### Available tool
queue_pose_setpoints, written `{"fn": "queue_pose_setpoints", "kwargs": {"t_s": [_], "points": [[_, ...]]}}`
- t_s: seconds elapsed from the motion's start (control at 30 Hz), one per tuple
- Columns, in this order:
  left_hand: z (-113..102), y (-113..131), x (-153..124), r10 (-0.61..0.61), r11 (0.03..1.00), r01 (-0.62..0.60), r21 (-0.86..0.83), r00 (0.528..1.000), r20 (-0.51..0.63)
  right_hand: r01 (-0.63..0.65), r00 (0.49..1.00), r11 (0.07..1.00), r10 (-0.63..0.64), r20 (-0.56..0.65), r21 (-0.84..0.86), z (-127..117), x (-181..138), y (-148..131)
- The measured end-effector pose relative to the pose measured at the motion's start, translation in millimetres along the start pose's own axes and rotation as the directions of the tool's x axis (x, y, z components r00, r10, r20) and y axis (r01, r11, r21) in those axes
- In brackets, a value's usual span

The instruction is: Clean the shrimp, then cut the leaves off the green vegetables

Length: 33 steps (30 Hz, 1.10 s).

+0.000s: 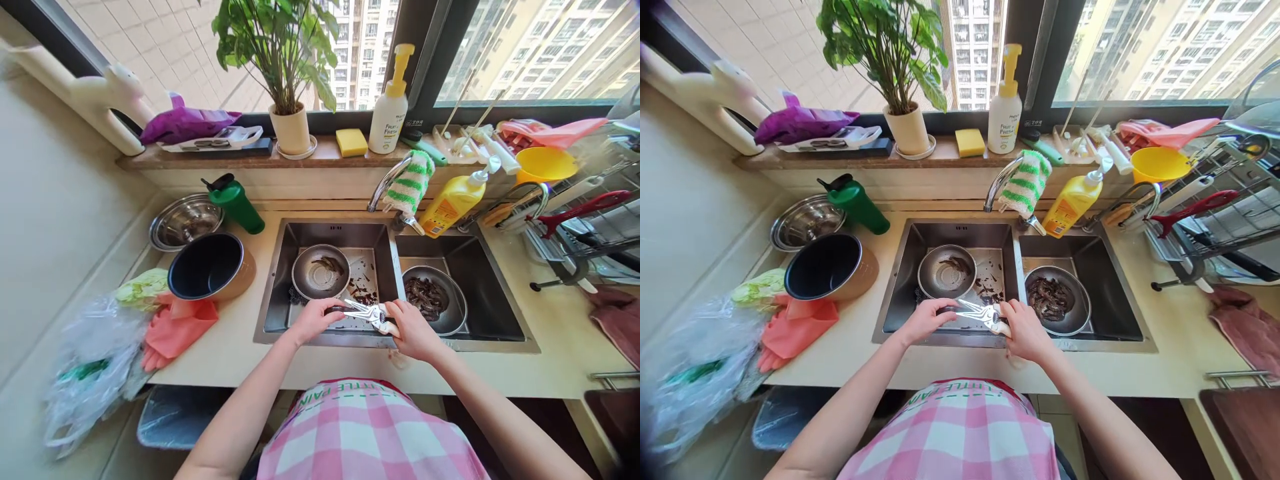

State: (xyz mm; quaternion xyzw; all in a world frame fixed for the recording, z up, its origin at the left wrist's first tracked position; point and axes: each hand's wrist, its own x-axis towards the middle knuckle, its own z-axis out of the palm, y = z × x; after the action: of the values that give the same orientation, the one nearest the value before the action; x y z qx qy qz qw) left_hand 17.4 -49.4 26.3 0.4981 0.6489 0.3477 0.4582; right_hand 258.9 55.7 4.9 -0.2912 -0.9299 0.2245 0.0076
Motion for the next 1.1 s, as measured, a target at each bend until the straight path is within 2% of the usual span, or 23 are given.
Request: {"fn": "queue_pose_setpoints", "kwargs": {"t_s": [0.17,0.37,0.5,0.73,0.9,1.1], "points": [[6,-3,-1,-0.115,0.981,0.114,-0.155,0.993,0.004,0.012,1.0,0.996,-0.014,0.019,0.083,2,-4,-2],[20,-8,2,-0.1,0.966,0.104,-0.237,0.995,0.028,0.026,0.999,0.982,-0.031,0.025,0.188,6,-8,-7],[28,-6,4,-0.135,0.945,0.134,-0.3,0.991,0.017,0.006,0.999,0.977,-0.013,0.032,0.212,9,-13,-7],[39,-5,9,-0.146,0.904,0.126,-0.409,0.989,-0.018,-0.043,0.998,0.966,0.03,0.057,0.254,13,-19,-7],[46,-7,10,-0.202,0.863,0.15,-0.481,0.978,-0.056,-0.134,0.985,0.943,0.091,0.149,0.303,14,-19,-11],[49,-12,14,-0.209,0.853,0.165,-0.495,0.977,-0.033,-0.213,0.964,0.911,0.137,0.228,0.354,23,-21,-9]]}}
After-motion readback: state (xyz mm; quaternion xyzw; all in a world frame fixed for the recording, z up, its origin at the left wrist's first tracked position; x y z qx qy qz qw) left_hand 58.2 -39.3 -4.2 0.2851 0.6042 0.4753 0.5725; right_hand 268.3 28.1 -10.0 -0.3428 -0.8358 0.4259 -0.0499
